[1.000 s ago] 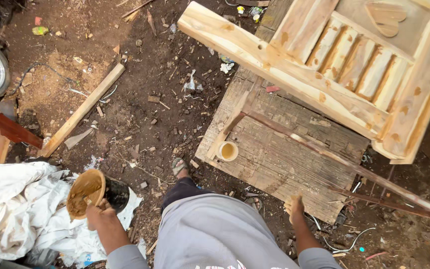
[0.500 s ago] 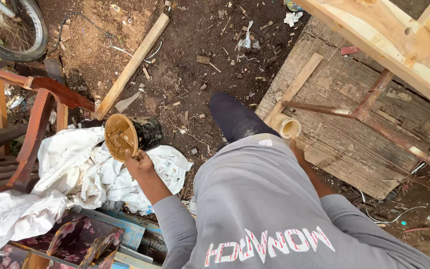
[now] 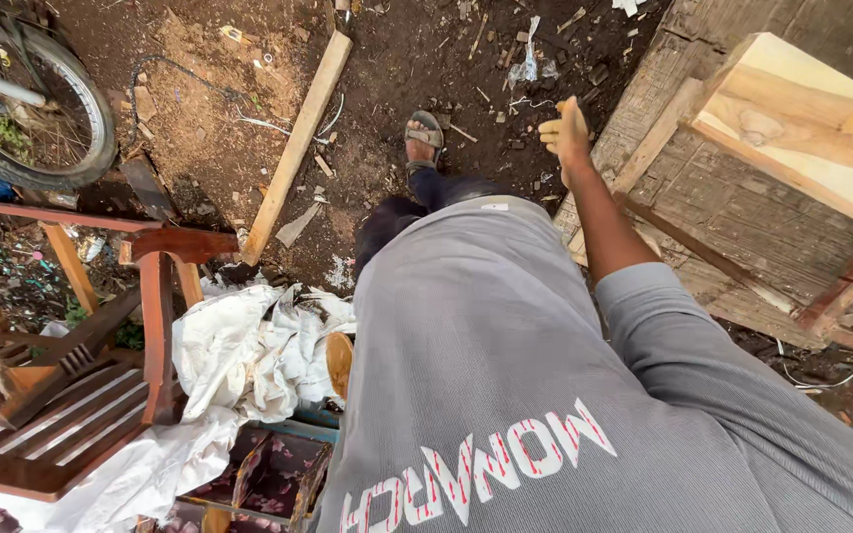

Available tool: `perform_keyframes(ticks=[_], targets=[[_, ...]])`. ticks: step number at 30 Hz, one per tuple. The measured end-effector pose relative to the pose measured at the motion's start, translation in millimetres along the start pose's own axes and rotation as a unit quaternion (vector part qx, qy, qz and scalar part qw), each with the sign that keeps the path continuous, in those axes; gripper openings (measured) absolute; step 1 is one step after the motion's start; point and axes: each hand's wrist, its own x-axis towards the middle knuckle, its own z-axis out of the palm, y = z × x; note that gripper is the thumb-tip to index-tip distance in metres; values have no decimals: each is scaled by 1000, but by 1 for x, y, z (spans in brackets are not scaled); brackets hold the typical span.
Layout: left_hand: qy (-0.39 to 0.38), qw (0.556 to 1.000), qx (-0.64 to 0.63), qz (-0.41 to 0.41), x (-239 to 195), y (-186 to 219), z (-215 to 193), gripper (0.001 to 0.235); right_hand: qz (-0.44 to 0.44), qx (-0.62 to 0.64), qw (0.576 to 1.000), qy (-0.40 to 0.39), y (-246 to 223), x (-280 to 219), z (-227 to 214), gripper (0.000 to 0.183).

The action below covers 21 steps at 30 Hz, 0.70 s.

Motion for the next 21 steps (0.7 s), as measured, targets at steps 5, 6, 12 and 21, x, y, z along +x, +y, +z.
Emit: perform_keyframes(ticks=[5,6,12,21], targets=[[2,999,53,-14,-28,27,78,28,-111,-69,991,1,-78,44,52,83],[2,998,63,-16,-30,28,99,28,-124,-82,989,-3,-93,49,54,83],[9,991,131,-10,-28,0,250,31,-97,-83,991,37,-153,57,47,83],[-90,924,345,137,-95,-109,568,28,-135,0,982,132,-311,111,-26,76]])
